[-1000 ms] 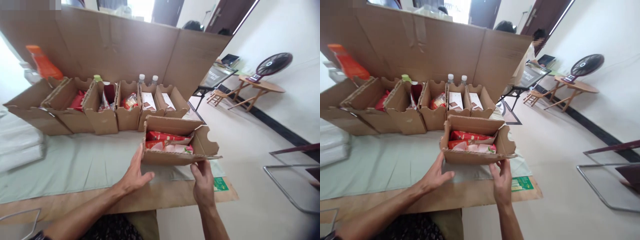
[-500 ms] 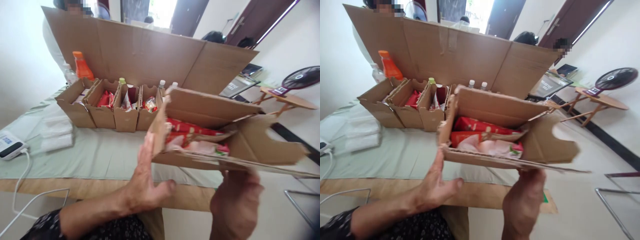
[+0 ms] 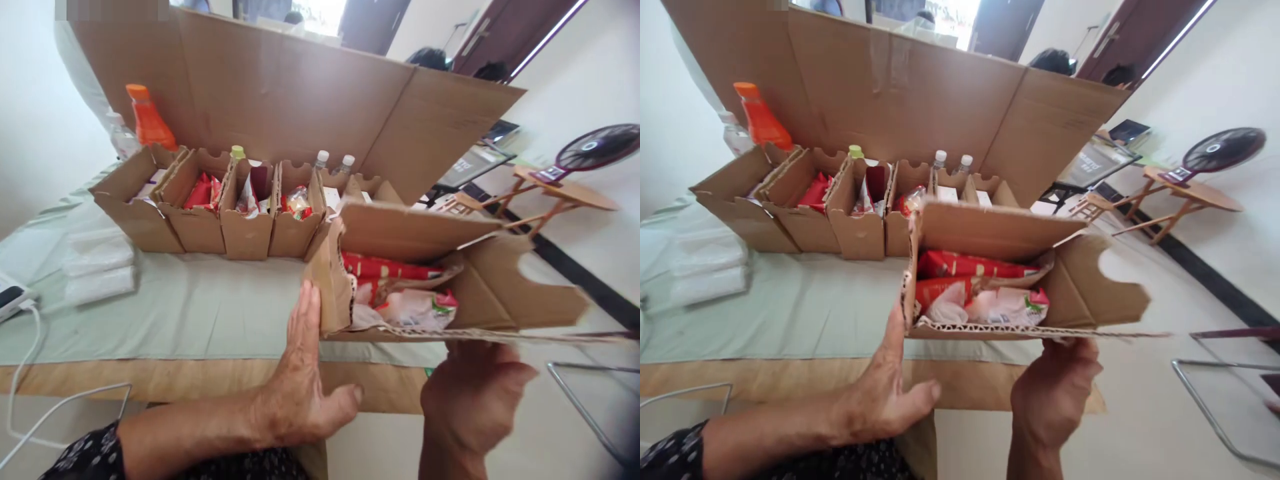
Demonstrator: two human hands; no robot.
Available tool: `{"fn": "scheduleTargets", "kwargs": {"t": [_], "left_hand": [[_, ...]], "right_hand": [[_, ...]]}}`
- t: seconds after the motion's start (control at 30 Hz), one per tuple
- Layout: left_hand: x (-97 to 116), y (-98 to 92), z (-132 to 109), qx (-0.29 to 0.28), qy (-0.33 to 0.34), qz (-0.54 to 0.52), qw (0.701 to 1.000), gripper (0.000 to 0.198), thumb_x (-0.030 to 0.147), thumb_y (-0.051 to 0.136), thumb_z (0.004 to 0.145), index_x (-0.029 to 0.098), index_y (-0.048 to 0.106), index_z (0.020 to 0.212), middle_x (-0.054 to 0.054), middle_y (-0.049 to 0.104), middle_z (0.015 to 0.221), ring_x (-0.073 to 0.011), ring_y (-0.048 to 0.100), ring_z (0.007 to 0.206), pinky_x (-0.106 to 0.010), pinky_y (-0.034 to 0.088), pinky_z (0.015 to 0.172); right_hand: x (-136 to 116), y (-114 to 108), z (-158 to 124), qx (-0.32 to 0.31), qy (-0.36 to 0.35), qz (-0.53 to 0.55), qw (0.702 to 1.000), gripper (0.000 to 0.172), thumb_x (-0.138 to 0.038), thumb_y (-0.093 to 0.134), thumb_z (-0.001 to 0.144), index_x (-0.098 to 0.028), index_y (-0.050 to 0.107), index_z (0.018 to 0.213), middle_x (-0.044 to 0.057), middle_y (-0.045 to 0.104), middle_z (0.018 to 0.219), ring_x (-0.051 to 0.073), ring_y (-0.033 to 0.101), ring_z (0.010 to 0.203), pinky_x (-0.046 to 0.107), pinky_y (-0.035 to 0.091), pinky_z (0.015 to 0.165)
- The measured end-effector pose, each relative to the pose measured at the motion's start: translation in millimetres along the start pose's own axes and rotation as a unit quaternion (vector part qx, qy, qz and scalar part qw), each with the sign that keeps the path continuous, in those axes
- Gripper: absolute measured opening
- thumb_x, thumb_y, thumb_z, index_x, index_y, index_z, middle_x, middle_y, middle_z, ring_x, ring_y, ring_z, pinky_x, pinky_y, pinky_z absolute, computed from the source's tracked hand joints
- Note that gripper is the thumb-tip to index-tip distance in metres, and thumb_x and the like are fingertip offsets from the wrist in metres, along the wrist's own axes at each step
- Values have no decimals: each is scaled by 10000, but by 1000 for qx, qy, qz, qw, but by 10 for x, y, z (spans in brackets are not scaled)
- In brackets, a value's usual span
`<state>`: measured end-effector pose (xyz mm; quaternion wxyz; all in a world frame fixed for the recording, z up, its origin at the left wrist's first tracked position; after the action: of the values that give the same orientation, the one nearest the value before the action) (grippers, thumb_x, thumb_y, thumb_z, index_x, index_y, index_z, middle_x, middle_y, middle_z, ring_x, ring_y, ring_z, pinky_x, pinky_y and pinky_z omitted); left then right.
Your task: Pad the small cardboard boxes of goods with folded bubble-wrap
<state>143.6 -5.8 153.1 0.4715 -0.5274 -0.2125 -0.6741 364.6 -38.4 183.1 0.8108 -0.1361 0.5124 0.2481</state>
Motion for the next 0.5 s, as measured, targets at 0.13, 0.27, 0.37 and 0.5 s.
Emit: {"fn": "scheduleTargets", "kwargs": {"t": [0.13,0.27,0.37,0.5], "left_hand": [[-421,520,-180,-124,-69,41,989,1295,275,714,800,231,-301,1603,-159,-250,1726,-417,-135,1603,-666,97,1305],[-582,1000,-29,-187,-84,94,974,1363,233,730,732,193,-337,1580,-201,-289,1695,-428,-155,1590,-674,122,1300],[-597,1296,114,-208,-71,106,970,1369,239,736,714,190,-316,1588,-209,-312,1683,-436,-166,1585,-687,141,1289],[-630,1462,174,-264,-54,101,958,1260,237,734,691,148,-68,1658,-216,-291,1693,-455,-77,1601,-630,202,1293]], "right_hand": [[549,-270,66,72,26,25,997,579,-690,367,972,-221,675,1112,86,712,1189,321,613,1278,561,369,1193],[977,-430,454,48,35,-7,998,725,-758,277,949,-217,663,1240,119,700,1284,342,582,1341,570,424,1161],[1206,-494,797,12,19,-19,1000,814,-787,200,945,-220,617,1353,120,686,1331,327,583,1345,564,460,1121],[1453,-681,1024,-63,35,-66,995,858,-833,184,922,-247,605,1387,114,696,1318,304,620,1299,521,518,1060]]}}
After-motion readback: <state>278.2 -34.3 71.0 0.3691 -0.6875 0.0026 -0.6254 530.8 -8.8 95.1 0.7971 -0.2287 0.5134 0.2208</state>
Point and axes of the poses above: each hand's wrist, its own z-axis towards the middle knuckle, its own y-axis out of the palm, x = y × z, the point moved 2 cm from there along z, towards the middle knuckle
